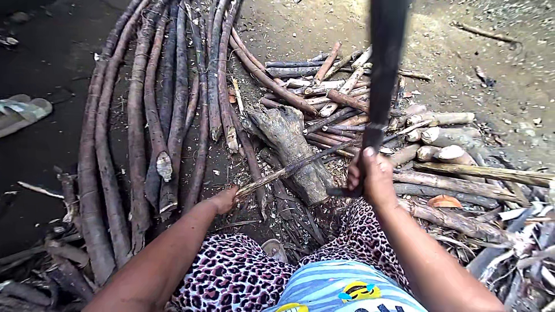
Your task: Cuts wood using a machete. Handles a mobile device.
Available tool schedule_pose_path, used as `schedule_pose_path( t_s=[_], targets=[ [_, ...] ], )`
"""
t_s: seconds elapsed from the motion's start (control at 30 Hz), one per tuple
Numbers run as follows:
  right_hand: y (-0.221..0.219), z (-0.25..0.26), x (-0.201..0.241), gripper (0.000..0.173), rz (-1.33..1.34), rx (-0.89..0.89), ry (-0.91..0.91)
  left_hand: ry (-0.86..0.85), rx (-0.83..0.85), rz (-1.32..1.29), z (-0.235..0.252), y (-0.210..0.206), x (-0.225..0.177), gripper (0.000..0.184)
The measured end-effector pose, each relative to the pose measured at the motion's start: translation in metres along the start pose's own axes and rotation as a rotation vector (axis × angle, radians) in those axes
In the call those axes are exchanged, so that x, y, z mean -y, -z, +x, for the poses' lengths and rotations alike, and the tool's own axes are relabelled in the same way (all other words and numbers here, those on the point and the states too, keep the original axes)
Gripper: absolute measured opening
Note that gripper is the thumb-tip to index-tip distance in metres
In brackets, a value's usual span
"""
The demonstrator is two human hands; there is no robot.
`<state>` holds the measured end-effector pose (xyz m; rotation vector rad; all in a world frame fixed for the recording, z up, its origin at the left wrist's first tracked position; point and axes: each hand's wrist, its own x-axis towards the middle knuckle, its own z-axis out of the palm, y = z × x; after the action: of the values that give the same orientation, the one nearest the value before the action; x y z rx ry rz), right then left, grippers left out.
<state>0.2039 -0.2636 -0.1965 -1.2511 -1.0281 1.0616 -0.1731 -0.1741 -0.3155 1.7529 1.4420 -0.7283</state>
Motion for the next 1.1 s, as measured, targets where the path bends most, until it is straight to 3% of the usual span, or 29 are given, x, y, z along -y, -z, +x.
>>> schedule_pose_path(
  t_s=[0.1,0.17,0.23,0.3,0.37,0.43,0.53,0.67,0.7,0.83,0.97,1.1],
  targets=[
    [-0.008,0.032,0.031,0.035,0.129,-0.107,0.433,0.017,-0.003,0.024,0.000,0.003,-0.001,0.048],
    [-0.018,0.037,0.021,0.036,0.146,-0.196,0.506,0.025,-0.005,0.027,0.001,0.004,-0.002,0.048],
    [-0.023,0.006,-0.034,0.043,-0.066,-0.196,0.229,0.030,-0.010,0.025,0.001,0.005,-0.002,0.049],
    [-0.025,-0.039,-0.106,0.048,-0.370,-0.043,-0.369,0.025,-0.036,0.019,0.001,0.006,-0.003,0.048],
    [-0.029,-0.063,-0.153,0.049,-0.460,0.137,-0.894,0.017,-0.060,0.027,0.001,0.008,-0.005,0.049],
    [-0.027,-0.067,-0.163,0.049,-0.441,0.161,-1.067,0.000,-0.044,0.036,-0.002,0.011,-0.005,0.048],
    [-0.011,-0.058,-0.155,0.044,-0.361,0.165,-1.063,-0.024,0.014,-0.115,-0.009,0.014,-0.004,0.038],
    [0.002,-0.063,-0.162,0.028,-0.201,0.170,-1.004,0.107,0.272,-0.289,-0.019,0.008,-0.013,0.023],
    [0.001,-0.063,-0.162,0.027,-0.201,0.164,-0.988,0.132,0.261,-0.208,-0.018,0.007,-0.015,0.027],
    [-0.005,-0.056,-0.141,0.019,-0.232,0.161,-0.968,0.157,-0.038,0.106,-0.007,0.014,-0.017,0.042],
    [0.002,-0.060,-0.129,0.022,-0.292,0.128,-0.888,0.190,-0.137,0.125,0.001,0.013,-0.017,0.052],
    [0.007,-0.058,-0.123,0.033,-0.344,0.136,-0.860,0.177,-0.135,0.074,0.008,0.016,-0.019,0.068]
  ],
)
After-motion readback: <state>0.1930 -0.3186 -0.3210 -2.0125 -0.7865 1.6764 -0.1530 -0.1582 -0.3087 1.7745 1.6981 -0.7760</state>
